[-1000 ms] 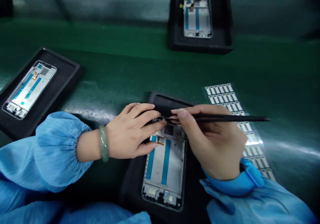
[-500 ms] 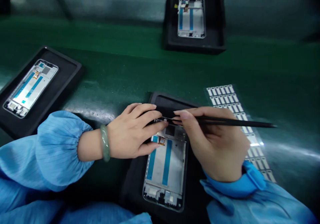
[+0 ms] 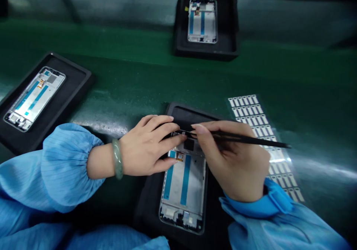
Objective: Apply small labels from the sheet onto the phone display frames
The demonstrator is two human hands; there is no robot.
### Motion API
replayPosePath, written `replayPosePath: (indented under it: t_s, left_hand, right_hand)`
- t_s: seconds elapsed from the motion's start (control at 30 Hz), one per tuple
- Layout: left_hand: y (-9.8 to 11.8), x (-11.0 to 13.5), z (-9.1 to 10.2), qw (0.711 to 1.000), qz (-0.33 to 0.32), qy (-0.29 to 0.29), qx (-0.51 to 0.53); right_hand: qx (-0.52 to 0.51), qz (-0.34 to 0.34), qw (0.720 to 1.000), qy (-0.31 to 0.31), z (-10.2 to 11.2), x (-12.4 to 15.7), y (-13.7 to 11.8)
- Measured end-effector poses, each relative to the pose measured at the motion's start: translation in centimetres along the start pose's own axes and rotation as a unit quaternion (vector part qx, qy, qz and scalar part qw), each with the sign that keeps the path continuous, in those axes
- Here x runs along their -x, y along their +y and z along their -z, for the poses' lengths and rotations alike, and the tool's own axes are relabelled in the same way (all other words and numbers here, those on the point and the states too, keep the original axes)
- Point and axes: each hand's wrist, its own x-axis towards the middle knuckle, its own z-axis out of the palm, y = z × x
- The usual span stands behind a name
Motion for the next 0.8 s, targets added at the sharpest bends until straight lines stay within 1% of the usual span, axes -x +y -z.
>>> replayPosePath:
  t_s: [0.1,0.2,0.27,0.37,0.43,0.47,0.57,0.67,0.8]
  left_hand:
    - [0.1,-0.1,0.1,1.0,0.001,-0.003,0.001]
    - [0.1,-0.1,0.1,1.0,0.001,-0.004,0.0]
    - [0.1,-0.1,0.1,1.0,0.001,-0.004,0.003]
    - [0.1,0.0,0.1,1.0,0.0,-0.002,0.007]
    - [0.1,0.0,0.0,1.0,0.0,0.0,0.008]
    - [0.1,0.0,0.0,1.0,-0.001,0.001,0.008]
    - [0.1,0.1,-0.1,1.0,0.001,0.003,0.006]
    - [0.1,0.1,-0.1,1.0,0.001,0.008,0.007]
    - [0.1,0.1,-0.1,1.0,-0.001,0.009,0.006]
  right_hand:
    - [0.034,-0.004,0.999,0.003,0.0,0.1,-0.5]
    - [0.049,-0.037,0.998,0.013,-0.1,0.3,-0.4]
    - [0.02,-0.073,0.997,0.019,-0.2,0.5,0.1]
    - [-0.075,-0.112,0.991,0.011,-0.4,0.7,0.9]
    - [-0.111,-0.118,0.987,0.003,-0.5,0.7,1.1]
    - [-0.112,-0.115,0.987,0.001,-0.5,0.7,1.1]
    - [-0.083,-0.104,0.991,-0.002,-0.7,0.6,0.9]
    - [-0.061,-0.108,0.992,0.002,-0.7,0.4,0.7]
    - [-0.07,-0.126,0.989,0.007,-0.6,0.4,0.8]
